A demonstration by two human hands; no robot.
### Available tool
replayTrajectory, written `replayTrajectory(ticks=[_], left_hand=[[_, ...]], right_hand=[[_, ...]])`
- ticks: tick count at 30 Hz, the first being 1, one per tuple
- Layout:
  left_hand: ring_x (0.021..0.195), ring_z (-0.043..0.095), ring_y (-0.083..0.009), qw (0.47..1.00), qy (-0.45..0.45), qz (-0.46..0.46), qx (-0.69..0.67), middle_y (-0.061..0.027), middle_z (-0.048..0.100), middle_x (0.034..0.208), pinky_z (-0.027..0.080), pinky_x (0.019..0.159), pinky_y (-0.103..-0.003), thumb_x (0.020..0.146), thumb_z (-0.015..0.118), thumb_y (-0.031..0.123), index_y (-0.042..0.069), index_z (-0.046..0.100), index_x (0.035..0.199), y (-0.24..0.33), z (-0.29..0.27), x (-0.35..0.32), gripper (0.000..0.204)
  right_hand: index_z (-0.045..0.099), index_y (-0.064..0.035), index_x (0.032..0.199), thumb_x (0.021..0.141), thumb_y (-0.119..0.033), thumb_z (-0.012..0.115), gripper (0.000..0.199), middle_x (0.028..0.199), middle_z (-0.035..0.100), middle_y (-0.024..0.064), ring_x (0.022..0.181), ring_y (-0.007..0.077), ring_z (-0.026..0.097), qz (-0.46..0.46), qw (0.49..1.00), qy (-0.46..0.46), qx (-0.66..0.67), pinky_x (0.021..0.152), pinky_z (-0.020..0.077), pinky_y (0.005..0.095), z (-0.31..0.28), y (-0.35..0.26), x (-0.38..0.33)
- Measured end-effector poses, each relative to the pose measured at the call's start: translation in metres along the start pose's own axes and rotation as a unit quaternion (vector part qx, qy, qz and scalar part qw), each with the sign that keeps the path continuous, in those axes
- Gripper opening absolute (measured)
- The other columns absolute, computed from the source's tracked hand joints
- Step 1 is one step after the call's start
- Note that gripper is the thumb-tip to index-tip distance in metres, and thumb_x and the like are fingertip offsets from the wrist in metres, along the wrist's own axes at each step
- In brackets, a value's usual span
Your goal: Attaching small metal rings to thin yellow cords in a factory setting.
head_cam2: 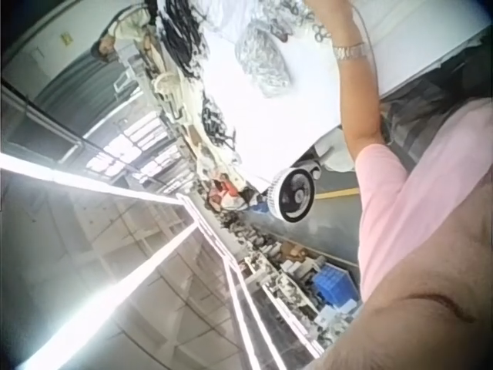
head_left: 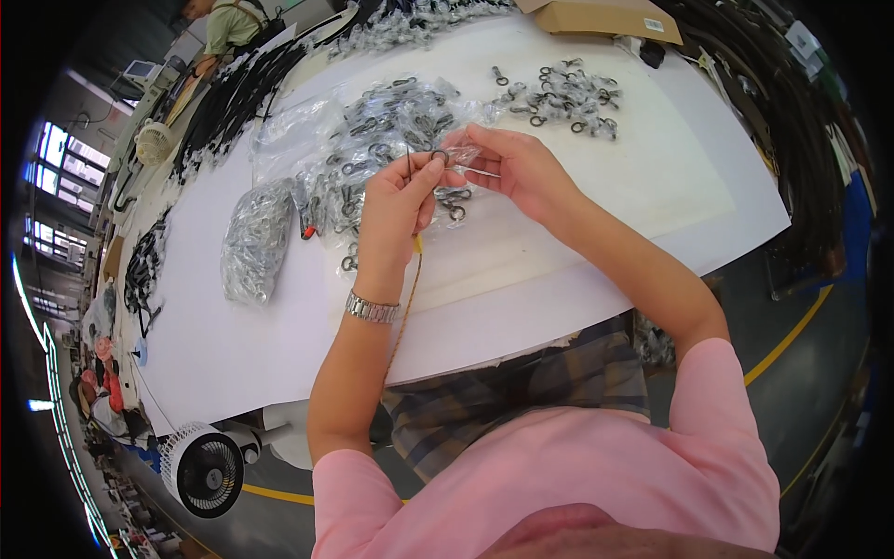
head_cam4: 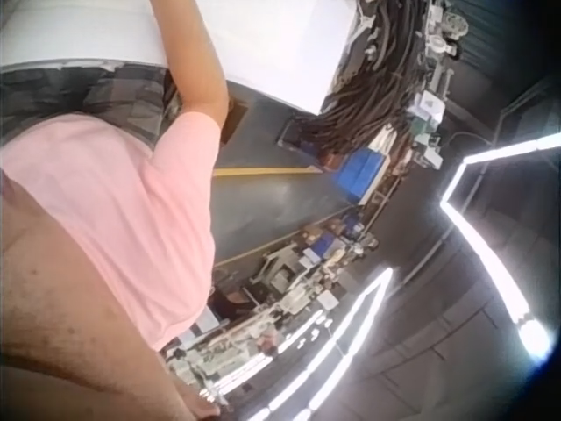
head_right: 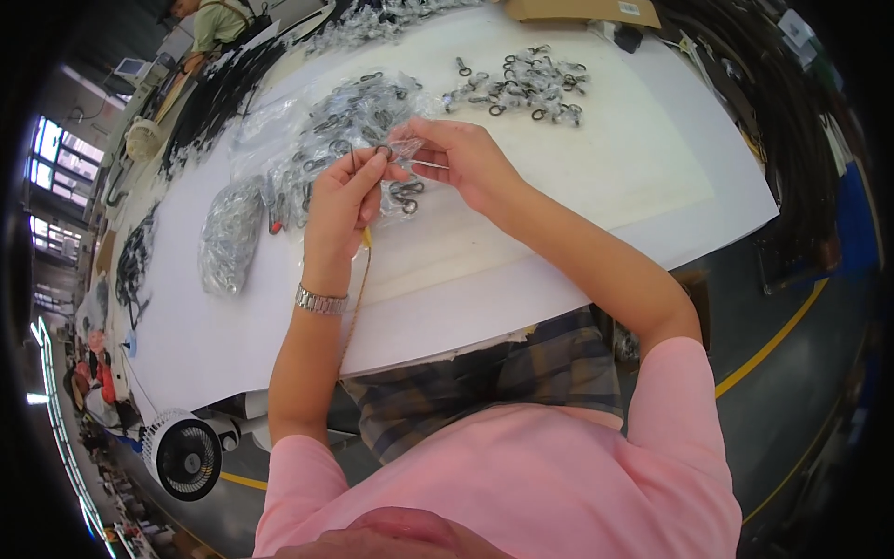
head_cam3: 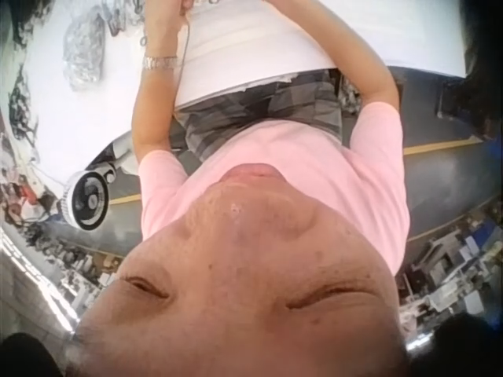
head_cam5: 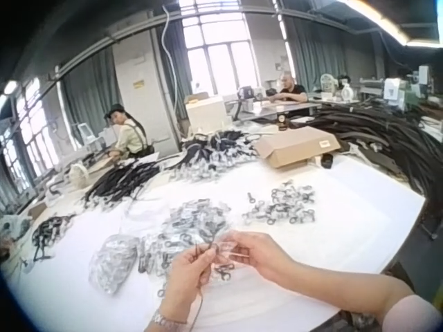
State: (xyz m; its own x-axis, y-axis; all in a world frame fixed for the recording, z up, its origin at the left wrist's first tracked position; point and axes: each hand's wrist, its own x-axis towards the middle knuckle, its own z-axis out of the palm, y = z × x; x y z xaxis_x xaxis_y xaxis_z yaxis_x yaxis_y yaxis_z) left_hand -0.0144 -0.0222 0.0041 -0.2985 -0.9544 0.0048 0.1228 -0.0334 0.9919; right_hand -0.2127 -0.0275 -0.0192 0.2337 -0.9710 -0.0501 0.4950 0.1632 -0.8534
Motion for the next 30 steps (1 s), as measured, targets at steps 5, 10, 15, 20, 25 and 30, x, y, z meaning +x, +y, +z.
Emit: replayTrajectory(ticks=[5,10,15,20,25,30], left_hand=[[0.050,0.039,0.0004,0.999,0.032,0.016,-0.018,0.0000,0.070,0.084,0.026,0.044,-0.017,0.099,0.070,0.014,0.000,0.068,0.111,-0.001,0.001,-0.002,0.018],[0.050,0.036,0.0021,0.999,0.027,0.027,0.039,0.0068,0.058,0.076,0.023,0.044,-0.019,0.098,0.072,0.012,0.001,0.069,0.104,0.004,0.007,-0.007,0.014],[0.049,0.037,0.0015,0.997,0.059,0.050,-0.033,0.0003,0.067,0.079,0.023,0.043,-0.019,0.097,0.073,0.014,0.000,0.069,0.103,-0.003,0.004,-0.004,0.016],[0.048,0.037,0.0012,0.992,0.093,0.083,-0.021,-0.0060,0.072,0.082,0.024,0.042,-0.019,0.098,0.072,0.013,0.000,0.067,0.102,-0.001,0.004,-0.002,0.014],[0.048,0.037,0.0008,0.994,0.060,0.083,-0.041,-0.0079,0.074,0.083,0.025,0.042,-0.018,0.098,0.070,0.011,0.000,0.066,0.102,0.000,0.007,-0.004,0.013],[0.048,0.037,0.0008,0.988,0.105,0.112,-0.018,-0.0098,0.076,0.086,0.025,0.043,-0.018,0.098,0.069,0.010,-0.001,0.067,0.103,0.002,0.010,-0.005,0.012]], right_hand=[[0.074,-0.0075,0.109,0.105,-0.035,0.061,0.031,0.110,0.074,0.0022,0.104,0.0114,0.065,0.006,0.999,0.024,0.024,0.091,0.0497,0.0310,0.005,-0.002,-0.002],[0.074,-0.0078,0.109,0.105,-0.037,0.061,0.032,0.108,0.075,0.0026,0.102,0.0111,0.066,-0.010,0.999,0.041,-0.010,0.091,0.0508,0.0300,0.004,-0.002,-0.002],[0.072,-0.0034,0.116,0.105,-0.040,0.061,0.040,0.108,0.077,0.0062,0.100,0.0116,0.070,-0.031,0.997,0.047,-0.048,0.091,0.0535,0.0278,0.007,0.000,-0.001],[0.076,-0.0050,0.109,0.105,-0.038,0.061,0.036,0.101,0.078,0.0051,0.093,0.0120,0.071,-0.077,0.992,0.047,-0.093,0.087,0.0541,0.0280,0.013,0.001,-0.002],[0.076,-0.0052,0.107,0.105,-0.037,0.060,0.036,0.101,0.078,0.0047,0.092,0.0116,0.071,-0.088,0.991,0.060,-0.082,0.086,0.0547,0.0279,0.012,-0.002,-0.003],[0.076,-0.0058,0.107,0.106,-0.037,0.059,0.036,0.102,0.078,0.0044,0.092,0.0119,0.071,-0.073,0.993,0.062,-0.072,0.085,0.0550,0.0276,0.013,0.001,-0.002]])
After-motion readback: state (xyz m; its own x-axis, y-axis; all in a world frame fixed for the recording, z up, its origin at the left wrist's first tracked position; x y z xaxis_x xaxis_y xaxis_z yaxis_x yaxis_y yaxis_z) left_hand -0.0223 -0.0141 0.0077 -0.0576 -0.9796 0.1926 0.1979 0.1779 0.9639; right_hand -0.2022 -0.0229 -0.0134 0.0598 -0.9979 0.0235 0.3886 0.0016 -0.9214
